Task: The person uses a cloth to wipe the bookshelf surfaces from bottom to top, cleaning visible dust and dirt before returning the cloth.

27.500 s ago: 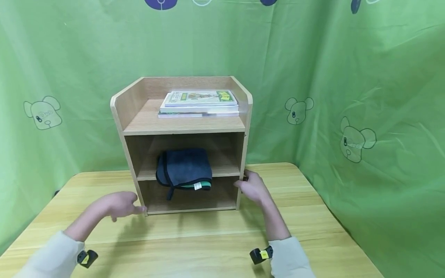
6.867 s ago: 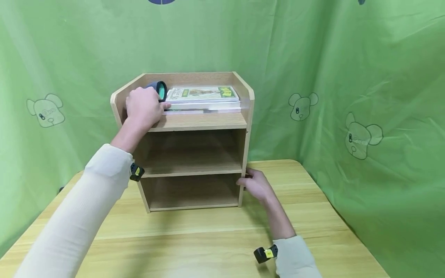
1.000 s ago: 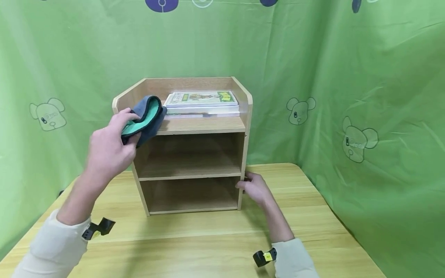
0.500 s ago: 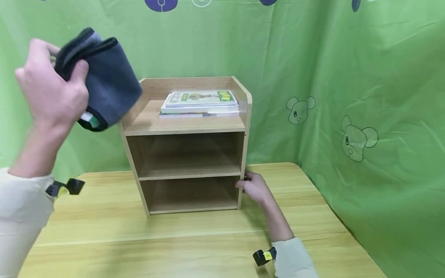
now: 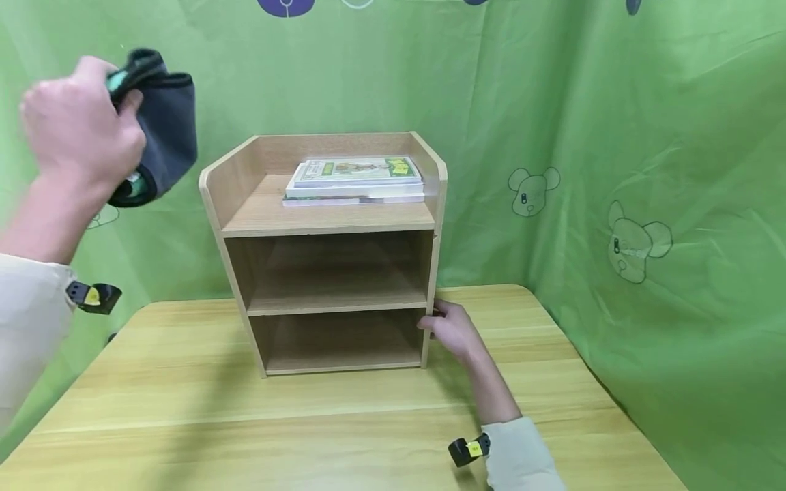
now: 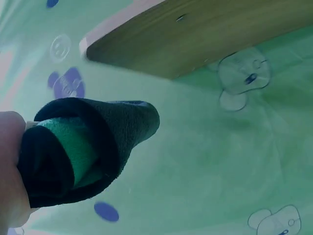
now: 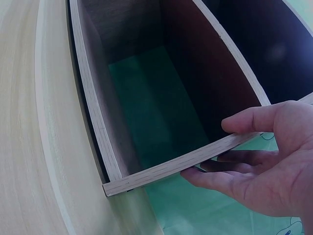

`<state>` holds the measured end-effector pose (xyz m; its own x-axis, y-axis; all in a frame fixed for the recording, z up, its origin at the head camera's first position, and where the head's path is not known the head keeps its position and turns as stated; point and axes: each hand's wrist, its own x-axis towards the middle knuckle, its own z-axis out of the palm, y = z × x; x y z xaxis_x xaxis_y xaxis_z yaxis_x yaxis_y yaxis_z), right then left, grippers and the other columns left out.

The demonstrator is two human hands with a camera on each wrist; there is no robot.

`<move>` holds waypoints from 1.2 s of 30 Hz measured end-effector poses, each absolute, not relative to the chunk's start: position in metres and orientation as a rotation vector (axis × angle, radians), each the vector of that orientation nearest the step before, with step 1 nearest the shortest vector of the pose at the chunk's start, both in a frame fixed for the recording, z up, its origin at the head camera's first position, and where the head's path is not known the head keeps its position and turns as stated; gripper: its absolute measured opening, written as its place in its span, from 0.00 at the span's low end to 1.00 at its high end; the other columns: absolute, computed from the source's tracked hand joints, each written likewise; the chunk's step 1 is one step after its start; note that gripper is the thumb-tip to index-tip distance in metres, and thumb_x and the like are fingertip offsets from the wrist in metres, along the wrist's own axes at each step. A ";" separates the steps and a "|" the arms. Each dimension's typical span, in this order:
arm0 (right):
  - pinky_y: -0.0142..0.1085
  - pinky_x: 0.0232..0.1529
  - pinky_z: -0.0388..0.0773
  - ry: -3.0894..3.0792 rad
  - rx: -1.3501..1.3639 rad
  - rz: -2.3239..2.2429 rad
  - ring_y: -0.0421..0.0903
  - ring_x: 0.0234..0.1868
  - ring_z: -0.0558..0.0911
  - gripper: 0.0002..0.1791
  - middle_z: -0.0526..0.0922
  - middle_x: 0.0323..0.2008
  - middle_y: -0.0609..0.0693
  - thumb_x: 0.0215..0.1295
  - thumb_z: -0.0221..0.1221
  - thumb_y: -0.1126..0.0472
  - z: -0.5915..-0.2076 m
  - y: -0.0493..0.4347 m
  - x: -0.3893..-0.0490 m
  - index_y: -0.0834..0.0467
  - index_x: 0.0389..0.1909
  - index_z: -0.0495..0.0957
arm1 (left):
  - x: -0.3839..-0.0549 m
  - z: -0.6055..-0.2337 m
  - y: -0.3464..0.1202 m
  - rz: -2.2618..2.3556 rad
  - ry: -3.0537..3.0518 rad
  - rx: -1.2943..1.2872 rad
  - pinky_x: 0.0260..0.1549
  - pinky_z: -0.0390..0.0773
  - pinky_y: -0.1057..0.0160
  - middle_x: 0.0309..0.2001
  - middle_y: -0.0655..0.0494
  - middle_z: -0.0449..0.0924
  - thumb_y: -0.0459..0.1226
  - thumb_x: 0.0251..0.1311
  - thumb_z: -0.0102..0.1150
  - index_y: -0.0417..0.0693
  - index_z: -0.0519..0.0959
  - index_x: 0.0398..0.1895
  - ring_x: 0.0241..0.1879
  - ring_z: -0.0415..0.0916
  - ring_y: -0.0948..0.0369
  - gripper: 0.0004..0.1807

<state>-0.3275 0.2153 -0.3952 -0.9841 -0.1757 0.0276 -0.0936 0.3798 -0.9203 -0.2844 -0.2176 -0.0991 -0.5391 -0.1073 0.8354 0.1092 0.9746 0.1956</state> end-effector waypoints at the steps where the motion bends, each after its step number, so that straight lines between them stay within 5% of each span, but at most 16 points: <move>1: 0.53 0.65 0.74 2.545 -0.243 -1.694 0.66 0.66 0.74 0.40 0.68 0.68 0.73 0.66 0.58 0.65 -0.395 0.215 -0.327 0.71 0.76 0.54 | -0.285 -0.104 -0.215 -0.267 -2.129 -0.039 0.33 0.75 0.40 0.44 0.26 0.83 0.40 0.73 0.51 0.30 0.76 0.55 0.35 0.79 0.32 0.20; 9: 0.52 0.65 0.74 2.532 -0.244 -1.698 0.66 0.66 0.75 0.40 0.69 0.68 0.73 0.65 0.58 0.65 -0.397 0.215 -0.326 0.72 0.75 0.55 | -0.277 -0.134 -0.167 -0.119 -2.170 -0.320 0.23 0.77 0.47 0.30 0.36 0.82 0.28 0.61 0.52 0.32 0.76 0.42 0.24 0.76 0.42 0.08; 16: 0.52 0.65 0.74 2.531 -0.255 -1.694 0.66 0.65 0.75 0.41 0.68 0.68 0.73 0.66 0.58 0.65 -0.395 0.211 -0.325 0.72 0.76 0.53 | -0.257 -0.139 -0.141 0.032 -2.563 -0.248 0.46 0.72 0.42 0.42 0.39 0.82 0.31 0.53 0.58 0.36 0.73 0.50 0.44 0.70 0.41 0.19; 21: 0.53 0.65 0.74 2.533 -0.256 -1.692 0.67 0.65 0.75 0.41 0.69 0.67 0.74 0.66 0.58 0.65 -0.395 0.210 -0.325 0.72 0.76 0.53 | -0.246 -0.139 -0.142 -0.069 -2.773 -0.262 0.55 0.63 0.37 0.57 0.35 0.77 0.50 0.60 0.69 0.35 0.70 0.59 0.62 0.59 0.37 0.35; 25: 0.53 0.65 0.74 2.541 -0.259 -1.681 0.67 0.65 0.75 0.41 0.68 0.68 0.74 0.66 0.58 0.65 -0.395 0.211 -0.326 0.72 0.76 0.52 | -0.240 -0.125 -0.153 -0.063 -2.976 -0.392 0.64 0.60 0.31 0.66 0.32 0.69 0.70 0.59 0.56 0.35 0.67 0.70 0.71 0.49 0.34 0.52; 27: 0.53 0.65 0.74 2.546 -0.257 -1.675 0.67 0.66 0.74 0.41 0.67 0.69 0.73 0.66 0.58 0.64 -0.394 0.211 -0.326 0.72 0.76 0.52 | -0.242 -0.120 -0.158 -0.048 -2.968 -0.473 0.61 0.67 0.34 0.60 0.36 0.77 0.68 0.66 0.49 0.37 0.72 0.67 0.67 0.60 0.37 0.45; 29: 0.53 0.65 0.74 2.551 -0.255 -1.670 0.67 0.66 0.74 0.41 0.67 0.69 0.73 0.66 0.58 0.64 -0.394 0.212 -0.327 0.72 0.76 0.52 | -0.246 -0.120 -0.161 -0.100 -2.860 -0.468 0.50 0.76 0.42 0.47 0.39 0.84 0.59 0.73 0.48 0.39 0.82 0.56 0.54 0.73 0.41 0.32; 31: 0.53 0.66 0.73 2.556 -0.250 -1.662 0.66 0.66 0.74 0.41 0.68 0.69 0.72 0.66 0.58 0.64 -0.394 0.212 -0.327 0.71 0.76 0.53 | -0.252 -0.125 -0.162 -0.185 -2.692 -0.434 0.38 0.74 0.50 0.30 0.47 0.83 0.50 0.75 0.50 0.42 0.87 0.40 0.39 0.75 0.46 0.23; 33: 0.54 0.66 0.73 2.561 -0.249 -1.649 0.66 0.65 0.75 0.42 0.68 0.69 0.72 0.66 0.58 0.63 -0.394 0.213 -0.327 0.70 0.77 0.52 | -0.257 -0.130 -0.163 -0.252 -2.552 -0.356 0.28 0.68 0.55 0.20 0.49 0.76 0.49 0.75 0.50 0.42 0.85 0.29 0.29 0.71 0.49 0.24; 36: 0.55 0.66 0.73 2.566 -0.251 -1.639 0.65 0.63 0.77 0.42 0.70 0.67 0.71 0.66 0.59 0.63 -0.395 0.212 -0.327 0.70 0.77 0.53 | -0.264 -0.131 -0.163 -0.305 -2.491 -0.272 0.24 0.68 0.57 0.19 0.48 0.76 0.54 0.75 0.47 0.42 0.86 0.25 0.27 0.71 0.49 0.30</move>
<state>-0.3267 0.2122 -0.3951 -0.9827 -0.1846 0.0152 -0.0914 0.4121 -0.9066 -0.2640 -0.1630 -0.1311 -0.7941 0.1230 0.5952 0.2628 0.9525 0.1538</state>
